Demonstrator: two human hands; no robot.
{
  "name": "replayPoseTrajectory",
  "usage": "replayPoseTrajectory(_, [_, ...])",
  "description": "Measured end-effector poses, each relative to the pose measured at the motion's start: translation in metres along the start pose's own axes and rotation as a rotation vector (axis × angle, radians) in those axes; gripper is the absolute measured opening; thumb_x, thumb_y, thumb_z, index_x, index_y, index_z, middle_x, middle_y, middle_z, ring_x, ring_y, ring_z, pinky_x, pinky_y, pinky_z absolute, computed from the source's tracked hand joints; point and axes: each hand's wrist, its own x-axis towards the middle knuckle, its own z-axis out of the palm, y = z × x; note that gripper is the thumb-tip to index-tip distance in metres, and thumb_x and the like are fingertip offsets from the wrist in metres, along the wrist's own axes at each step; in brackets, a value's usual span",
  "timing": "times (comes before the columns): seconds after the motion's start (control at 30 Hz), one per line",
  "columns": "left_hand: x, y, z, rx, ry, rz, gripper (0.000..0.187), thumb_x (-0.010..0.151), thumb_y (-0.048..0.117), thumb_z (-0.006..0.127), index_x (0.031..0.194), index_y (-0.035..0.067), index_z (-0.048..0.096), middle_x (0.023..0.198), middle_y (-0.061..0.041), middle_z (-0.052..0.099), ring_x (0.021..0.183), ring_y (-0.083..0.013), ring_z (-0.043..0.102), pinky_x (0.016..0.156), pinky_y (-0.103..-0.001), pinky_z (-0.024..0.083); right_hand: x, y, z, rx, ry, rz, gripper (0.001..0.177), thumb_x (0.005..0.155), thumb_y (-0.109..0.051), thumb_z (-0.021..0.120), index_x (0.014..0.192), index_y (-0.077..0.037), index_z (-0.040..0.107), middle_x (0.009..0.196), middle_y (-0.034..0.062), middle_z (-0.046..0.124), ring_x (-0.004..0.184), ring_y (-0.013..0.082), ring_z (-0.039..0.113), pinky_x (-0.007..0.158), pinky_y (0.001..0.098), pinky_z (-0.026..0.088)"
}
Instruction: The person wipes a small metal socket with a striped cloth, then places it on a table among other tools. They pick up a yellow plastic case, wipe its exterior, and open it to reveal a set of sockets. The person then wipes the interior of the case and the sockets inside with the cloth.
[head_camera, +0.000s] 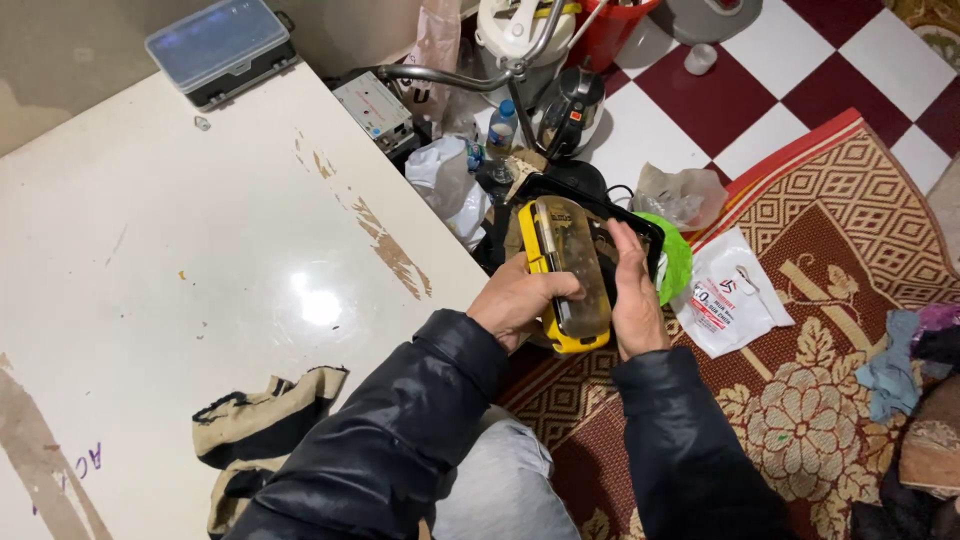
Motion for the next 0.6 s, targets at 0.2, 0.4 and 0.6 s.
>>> replayPoseTrajectory(0.2, [-0.007,-0.002,-0.004,-0.026,-0.011,-0.038,0.056,0.061,0.009,0.082,0.109,-0.007,0.058,0.087,-0.015,0.054,0.081,-0.0302,0.06,0.057,-0.046,0.057,-0.002,-0.012,0.0,-0.158,-0.144,-0.106,0.09,0.093,-0.076,0.013,0.155,-0.017,0.041,0.167,0.0208,0.017,0.152,0.0485,0.011,0.12,0.0663,0.011])
replayPoseTrajectory(0.4, [-0.033,0.019,-0.029,-0.125,0.009,-0.05,0.059,0.061,0.004,0.078,0.116,-0.006,0.06,0.096,-0.016,0.062,0.091,-0.0329,0.064,0.067,-0.048,0.059,0.002,0.027,-0.009,0.242,0.154,0.045,0.082,0.105,-0.058,0.01,0.155,0.003,0.033,0.157,0.0341,0.03,0.144,0.0492,0.035,0.117,0.0579,0.027])
replayPoseTrajectory(0.6, [-0.063,0.033,-0.089,-0.22,0.034,0.02,0.049,0.069,0.007,0.073,0.116,0.004,0.061,0.09,-0.012,0.065,0.078,-0.0297,0.071,0.068,-0.046,0.061,0.0,0.059,-0.018,0.381,0.221,0.076,0.077,0.11,-0.058,0.028,0.142,0.009,0.046,0.138,0.0323,0.052,0.116,0.0396,0.062,0.097,0.0484,0.052])
